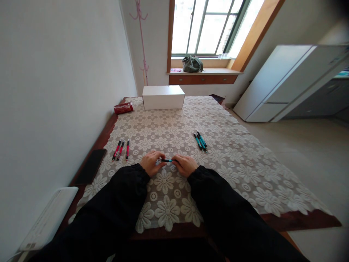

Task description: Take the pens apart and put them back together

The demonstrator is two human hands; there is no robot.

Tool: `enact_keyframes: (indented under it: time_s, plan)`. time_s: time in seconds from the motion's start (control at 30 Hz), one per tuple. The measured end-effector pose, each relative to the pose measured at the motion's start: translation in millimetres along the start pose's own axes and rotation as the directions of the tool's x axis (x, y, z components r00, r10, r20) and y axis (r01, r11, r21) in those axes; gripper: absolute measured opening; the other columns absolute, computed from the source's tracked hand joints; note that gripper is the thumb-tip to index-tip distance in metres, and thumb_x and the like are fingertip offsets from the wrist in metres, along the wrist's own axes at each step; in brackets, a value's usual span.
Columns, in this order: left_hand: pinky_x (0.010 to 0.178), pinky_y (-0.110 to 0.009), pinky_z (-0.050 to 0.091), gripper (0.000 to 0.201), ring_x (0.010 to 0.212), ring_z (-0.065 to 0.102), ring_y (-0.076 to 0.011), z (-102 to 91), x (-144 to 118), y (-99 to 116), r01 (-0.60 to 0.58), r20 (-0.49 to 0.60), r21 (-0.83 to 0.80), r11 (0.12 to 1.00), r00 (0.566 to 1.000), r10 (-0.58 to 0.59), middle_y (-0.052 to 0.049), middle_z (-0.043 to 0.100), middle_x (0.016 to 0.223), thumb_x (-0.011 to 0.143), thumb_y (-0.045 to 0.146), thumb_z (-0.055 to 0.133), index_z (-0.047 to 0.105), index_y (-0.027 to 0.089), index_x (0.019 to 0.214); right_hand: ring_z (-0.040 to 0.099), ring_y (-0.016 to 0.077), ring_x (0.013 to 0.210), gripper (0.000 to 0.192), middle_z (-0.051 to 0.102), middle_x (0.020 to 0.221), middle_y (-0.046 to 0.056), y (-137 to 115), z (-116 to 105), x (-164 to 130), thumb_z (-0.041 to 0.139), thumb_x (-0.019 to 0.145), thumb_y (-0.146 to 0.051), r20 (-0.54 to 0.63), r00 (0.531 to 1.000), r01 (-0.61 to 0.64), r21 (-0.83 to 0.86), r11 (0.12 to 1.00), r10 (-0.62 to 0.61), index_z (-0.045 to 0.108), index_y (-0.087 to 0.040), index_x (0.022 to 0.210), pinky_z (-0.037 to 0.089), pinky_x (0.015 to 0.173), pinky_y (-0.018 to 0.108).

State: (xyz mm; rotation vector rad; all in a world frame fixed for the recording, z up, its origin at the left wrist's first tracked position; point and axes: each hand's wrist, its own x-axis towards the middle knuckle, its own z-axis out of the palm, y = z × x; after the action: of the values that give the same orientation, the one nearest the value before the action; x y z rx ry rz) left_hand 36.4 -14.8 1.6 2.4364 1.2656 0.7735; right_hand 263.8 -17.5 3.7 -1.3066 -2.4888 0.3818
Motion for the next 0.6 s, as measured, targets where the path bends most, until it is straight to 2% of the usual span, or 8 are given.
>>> enact_keyframes:
  time_s: [0.07,0.2,0.43,0.6]
  plan:
    - [0.087,-0.035,0.047,0.024,0.096,0.059,-0.0216,-1.0,0.3,0.9,0.005,-0.006,-0.001,1.000,1.000,-0.005,-0.005,0.068,0.096,0.088,0.042,0.061,0.064,0.022,0.100,0.063,0.0168,0.086,0.018,0.069,0.102,0.003,0.4,0.6,0.0,0.048,0.097,-0.032,-0.006,1.000,-0.001,0.005,1.000,0.001,0.063,-0.024,0.103,0.040,0.071,0.026]
    - [0.088,-0.035,0.046,0.029,0.095,0.059,-0.0200,-1.3,1.5,-0.9,-0.022,0.028,0.017,1.000,0.999,0.021,-0.006,0.068,0.096,0.096,0.040,0.046,0.066,0.021,0.086,0.063,0.0163,0.084,0.018,0.069,0.101,0.003,0.8,1.2,-0.1,0.049,0.097,-0.032,-0.022,1.000,0.010,0.006,1.000,-0.010,0.063,-0.024,0.104,0.040,0.070,0.025]
    - [0.087,-0.035,0.047,0.020,0.096,0.059,-0.0211,-0.5,1.3,-2.5,-0.038,0.007,0.011,0.999,0.999,0.037,-0.005,0.067,0.096,0.089,0.041,0.059,0.065,0.022,0.092,0.063,0.0162,0.082,0.016,0.069,0.099,0.003,1.4,1.0,-0.7,0.050,0.096,-0.032,-0.026,1.000,0.010,-0.001,1.000,-0.010,0.062,-0.023,0.102,0.038,0.068,0.025]
    - [0.087,-0.035,0.046,0.024,0.097,0.059,-0.0213,-2.0,0.7,1.1,-0.003,-0.006,0.018,1.000,1.000,0.003,-0.005,0.068,0.096,0.093,0.042,0.053,0.065,0.021,0.098,0.063,0.0163,0.082,0.018,0.069,0.098,0.004,1.1,1.0,-0.5,0.050,0.096,-0.033,-0.034,0.999,-0.003,0.002,1.000,0.003,0.063,-0.023,0.104,0.039,0.069,0.025]
